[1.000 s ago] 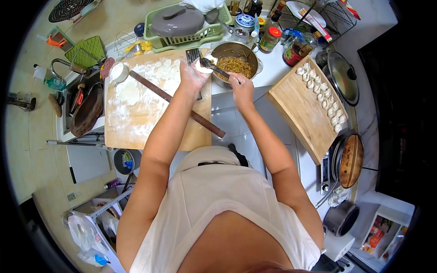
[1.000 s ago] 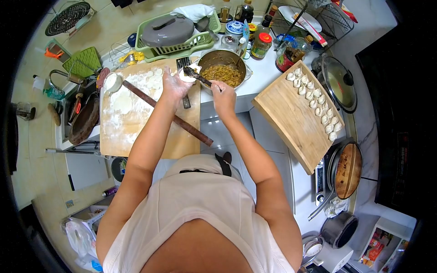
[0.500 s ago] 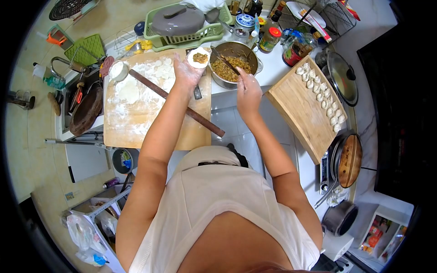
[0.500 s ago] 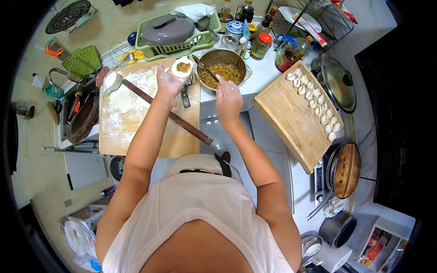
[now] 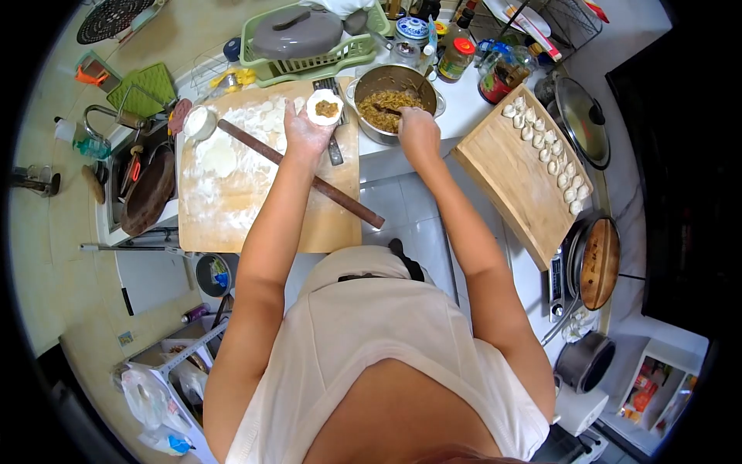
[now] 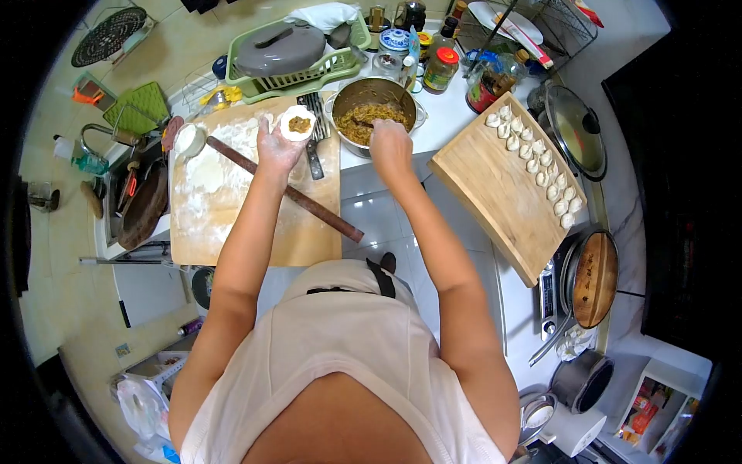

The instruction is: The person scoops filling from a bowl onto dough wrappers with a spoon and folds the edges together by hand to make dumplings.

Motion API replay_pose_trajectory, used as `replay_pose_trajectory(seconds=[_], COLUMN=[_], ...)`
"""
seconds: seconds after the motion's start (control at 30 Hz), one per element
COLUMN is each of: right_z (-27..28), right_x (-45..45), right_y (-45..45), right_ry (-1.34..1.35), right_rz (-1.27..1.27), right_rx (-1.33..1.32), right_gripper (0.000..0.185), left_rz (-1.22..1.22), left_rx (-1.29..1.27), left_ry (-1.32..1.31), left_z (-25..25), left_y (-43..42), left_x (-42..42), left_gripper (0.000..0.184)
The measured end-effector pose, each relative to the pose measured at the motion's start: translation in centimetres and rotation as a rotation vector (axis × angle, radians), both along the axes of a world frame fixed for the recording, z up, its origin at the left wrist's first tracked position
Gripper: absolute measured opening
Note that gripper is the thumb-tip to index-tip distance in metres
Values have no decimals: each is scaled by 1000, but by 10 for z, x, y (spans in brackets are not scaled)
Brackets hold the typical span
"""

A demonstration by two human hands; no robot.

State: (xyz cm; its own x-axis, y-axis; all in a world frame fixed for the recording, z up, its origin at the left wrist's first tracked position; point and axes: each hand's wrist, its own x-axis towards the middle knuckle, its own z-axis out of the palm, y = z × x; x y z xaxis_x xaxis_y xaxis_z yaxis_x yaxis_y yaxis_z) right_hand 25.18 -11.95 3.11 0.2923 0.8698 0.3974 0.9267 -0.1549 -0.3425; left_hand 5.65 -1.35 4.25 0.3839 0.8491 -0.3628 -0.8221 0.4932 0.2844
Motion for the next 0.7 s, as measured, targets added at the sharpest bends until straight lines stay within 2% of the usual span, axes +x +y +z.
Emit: replay_pose_trajectory(seconds=[0.13,0.2,0.4,0.5,0.7], right_z=[-24,-11,3,-3,-47], right_x=[-6,-16,-20,-16,-15], right_y=[19,17,2,3,24], right_ry=[125,180,401,465,433], right_rz=[19,-24,-81,-135,-114], right_rx=[-134,-169,-50,-62,-72], right_gripper=[16,18,22,22,23], left_rz=[23,11,-21,-17,-26], left_rx=[-64,-88,-193,-192,-151], left_ry=[51,84,138,140,102], left_z=[-9,-30,-82,-88,-103], left_y=[-3,3,7,7,14], left_x=[-9,-11,7,24,43], left_gripper=[66,66,70,70,65])
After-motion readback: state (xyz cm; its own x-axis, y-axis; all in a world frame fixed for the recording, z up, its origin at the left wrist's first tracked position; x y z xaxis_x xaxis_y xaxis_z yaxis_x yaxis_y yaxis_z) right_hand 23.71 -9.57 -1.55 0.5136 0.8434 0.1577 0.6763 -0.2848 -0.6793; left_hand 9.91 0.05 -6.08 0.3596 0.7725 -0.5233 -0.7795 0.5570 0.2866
